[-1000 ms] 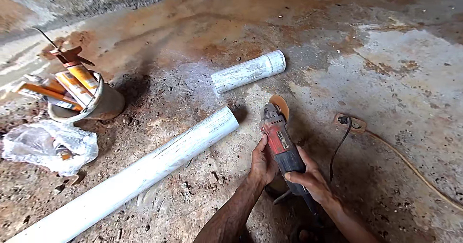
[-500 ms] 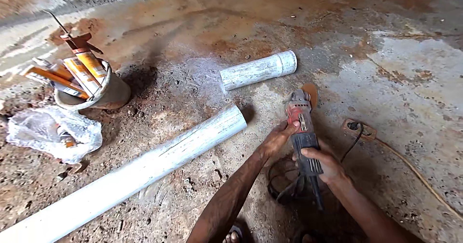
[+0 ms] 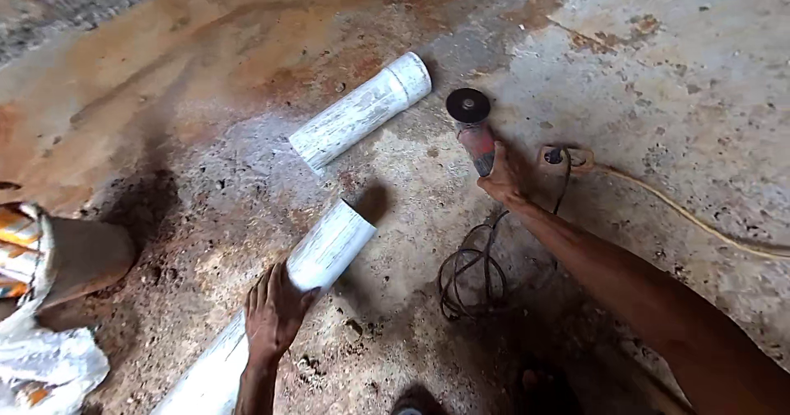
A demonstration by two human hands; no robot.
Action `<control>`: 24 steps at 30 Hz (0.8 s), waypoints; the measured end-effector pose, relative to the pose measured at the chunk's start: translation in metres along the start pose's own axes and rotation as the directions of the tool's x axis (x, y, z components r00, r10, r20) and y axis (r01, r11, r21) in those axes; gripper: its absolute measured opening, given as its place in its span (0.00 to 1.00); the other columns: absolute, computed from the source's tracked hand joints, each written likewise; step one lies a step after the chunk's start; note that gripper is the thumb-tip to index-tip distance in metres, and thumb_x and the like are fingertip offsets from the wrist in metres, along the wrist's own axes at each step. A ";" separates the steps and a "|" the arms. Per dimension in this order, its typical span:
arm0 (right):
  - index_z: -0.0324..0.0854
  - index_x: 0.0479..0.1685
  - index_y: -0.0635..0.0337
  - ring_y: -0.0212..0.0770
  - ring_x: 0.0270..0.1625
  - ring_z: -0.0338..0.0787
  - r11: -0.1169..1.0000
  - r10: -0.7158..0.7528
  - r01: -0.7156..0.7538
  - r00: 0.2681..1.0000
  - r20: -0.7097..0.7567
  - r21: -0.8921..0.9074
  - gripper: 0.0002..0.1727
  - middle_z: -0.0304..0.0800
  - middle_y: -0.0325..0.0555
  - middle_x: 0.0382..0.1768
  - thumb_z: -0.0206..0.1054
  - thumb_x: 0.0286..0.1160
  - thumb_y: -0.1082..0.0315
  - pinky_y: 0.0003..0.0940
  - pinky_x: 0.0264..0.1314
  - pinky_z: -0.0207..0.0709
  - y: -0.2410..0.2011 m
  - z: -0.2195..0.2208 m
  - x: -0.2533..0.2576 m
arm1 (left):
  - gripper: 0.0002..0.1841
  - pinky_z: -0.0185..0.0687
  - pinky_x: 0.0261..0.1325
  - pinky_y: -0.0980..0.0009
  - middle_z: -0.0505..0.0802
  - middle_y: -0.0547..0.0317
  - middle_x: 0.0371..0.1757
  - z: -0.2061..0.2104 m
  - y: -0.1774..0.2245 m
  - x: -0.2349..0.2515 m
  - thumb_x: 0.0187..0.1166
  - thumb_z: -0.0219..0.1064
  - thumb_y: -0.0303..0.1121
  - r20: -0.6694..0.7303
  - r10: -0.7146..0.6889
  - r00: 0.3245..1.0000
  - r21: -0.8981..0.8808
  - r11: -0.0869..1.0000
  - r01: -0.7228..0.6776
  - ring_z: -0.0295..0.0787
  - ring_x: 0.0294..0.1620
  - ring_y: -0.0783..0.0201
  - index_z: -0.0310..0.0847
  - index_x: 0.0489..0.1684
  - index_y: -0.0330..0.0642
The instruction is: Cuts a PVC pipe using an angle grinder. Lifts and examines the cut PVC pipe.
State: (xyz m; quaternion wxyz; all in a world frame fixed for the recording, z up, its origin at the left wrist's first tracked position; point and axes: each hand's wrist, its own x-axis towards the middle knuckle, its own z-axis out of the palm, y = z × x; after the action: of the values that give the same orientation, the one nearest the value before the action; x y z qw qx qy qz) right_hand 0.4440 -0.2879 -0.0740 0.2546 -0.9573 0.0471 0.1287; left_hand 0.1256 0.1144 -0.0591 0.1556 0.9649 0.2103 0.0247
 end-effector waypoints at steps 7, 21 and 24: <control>0.52 0.92 0.57 0.74 0.63 0.85 0.984 -0.019 0.006 0.997 -0.074 -0.177 0.52 0.75 0.73 0.71 0.78 0.63 0.64 0.68 0.55 0.81 0.009 0.032 0.004 | 0.67 0.62 0.77 0.32 0.79 0.31 0.78 -0.002 -0.004 0.011 0.50 0.55 0.86 0.016 -0.028 0.999 0.078 0.997 0.027 0.73 0.78 0.30 0.68 0.84 0.34; 0.47 0.94 0.60 0.73 0.73 0.77 0.988 -0.055 0.049 0.998 -0.036 -0.143 0.55 0.73 0.74 0.74 0.78 0.67 0.58 0.67 0.69 0.74 0.026 0.034 -0.004 | 0.65 0.62 0.76 0.31 0.79 0.34 0.79 -0.010 -0.003 0.019 0.49 0.60 0.84 0.072 -0.083 0.994 0.051 0.996 0.079 0.73 0.79 0.31 0.68 0.85 0.37; 0.53 0.92 0.61 0.74 0.79 0.71 0.987 -0.093 0.084 0.994 -0.057 -0.140 0.50 0.68 0.74 0.79 0.77 0.68 0.59 0.68 0.78 0.66 0.030 0.026 -0.022 | 0.61 0.61 0.78 0.31 0.78 0.32 0.79 -0.012 0.000 0.020 0.54 0.64 0.79 0.093 -0.076 0.993 0.026 0.997 0.074 0.72 0.80 0.30 0.67 0.85 0.36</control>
State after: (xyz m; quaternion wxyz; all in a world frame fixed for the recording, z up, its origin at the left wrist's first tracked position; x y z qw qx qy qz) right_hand 0.4120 -0.2997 -0.1042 0.1918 -0.9773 0.0035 0.0900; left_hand 0.1421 0.1261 -0.0483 0.1553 0.9580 0.2393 -0.0287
